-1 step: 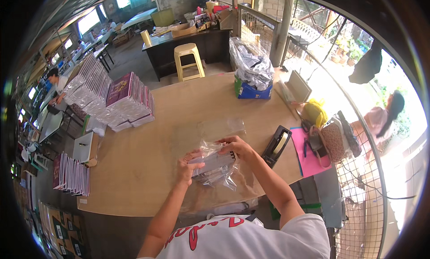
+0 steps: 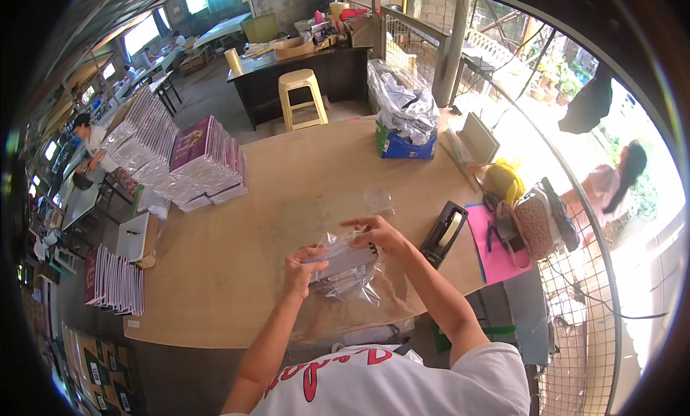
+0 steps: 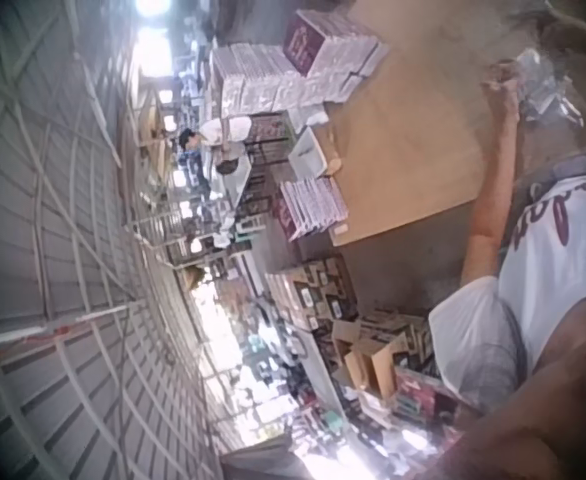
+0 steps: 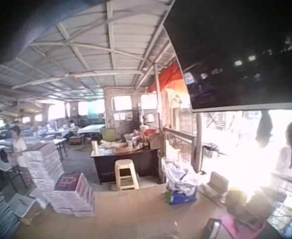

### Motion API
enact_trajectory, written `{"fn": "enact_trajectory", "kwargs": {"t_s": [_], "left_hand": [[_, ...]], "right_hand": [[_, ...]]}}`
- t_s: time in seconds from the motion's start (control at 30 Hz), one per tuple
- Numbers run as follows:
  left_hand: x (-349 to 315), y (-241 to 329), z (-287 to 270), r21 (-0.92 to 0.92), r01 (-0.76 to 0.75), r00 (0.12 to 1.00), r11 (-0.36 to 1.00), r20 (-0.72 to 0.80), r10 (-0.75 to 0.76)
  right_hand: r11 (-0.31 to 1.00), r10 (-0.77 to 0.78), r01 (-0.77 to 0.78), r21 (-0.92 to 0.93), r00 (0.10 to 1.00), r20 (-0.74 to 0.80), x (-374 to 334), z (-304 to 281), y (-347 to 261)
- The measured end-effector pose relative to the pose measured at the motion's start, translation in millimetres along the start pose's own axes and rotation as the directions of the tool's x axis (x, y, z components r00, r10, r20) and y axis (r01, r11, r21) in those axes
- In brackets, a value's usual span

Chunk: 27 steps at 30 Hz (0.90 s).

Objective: The person wraps several small notebooks in clear plastic film, secures them with tape from a dispenser, and places the finished stacks onto a larger pile. Later, the person handles a small black pouch on the table.

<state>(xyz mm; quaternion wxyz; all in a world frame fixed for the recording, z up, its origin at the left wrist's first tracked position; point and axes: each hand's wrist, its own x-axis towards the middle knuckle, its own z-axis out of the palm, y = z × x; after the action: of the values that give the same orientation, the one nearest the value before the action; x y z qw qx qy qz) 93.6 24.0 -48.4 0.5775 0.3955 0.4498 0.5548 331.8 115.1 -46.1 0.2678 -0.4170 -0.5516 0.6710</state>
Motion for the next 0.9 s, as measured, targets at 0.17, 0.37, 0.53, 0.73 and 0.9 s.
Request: {"fn": "enact_trajectory", "kwargs": {"t_s": [0.17,0.37,0.53,0.73,0.9], "left_hand": [[-5,-4,-9,0.082,-0.063,0.998,0.995,0.016,0.061],[-16,-2,-3,0.248,-0.163,0.986,0.955,0.001,0.168],[16,37,-18,0.201,-0.175,0.898,0.964,0.433,0.072],[42,67,3,0.649,-0.593,0.699,0.477,0.709,-0.095],[18,71,25,0.774,-0.547,0.804,0.320,0.592,-0.059]], "right_hand": [[0.409,-0.690,0.523,-0.748,0.714,0.122,-59,62,-41],[0.504,-0.808,0.531,-0.681,0.569,-0.153,-86,100,28],[-0.063,-0.803,0.313,-0.948,0.549,0.234,-88,75,73],[-0.036,-0.777,0.301,-0.953,0.591,0.216,-90,61,66],[0.966,-0.115,-0.225,-0.125,0.057,-0.992,-137,-56,112]]}}
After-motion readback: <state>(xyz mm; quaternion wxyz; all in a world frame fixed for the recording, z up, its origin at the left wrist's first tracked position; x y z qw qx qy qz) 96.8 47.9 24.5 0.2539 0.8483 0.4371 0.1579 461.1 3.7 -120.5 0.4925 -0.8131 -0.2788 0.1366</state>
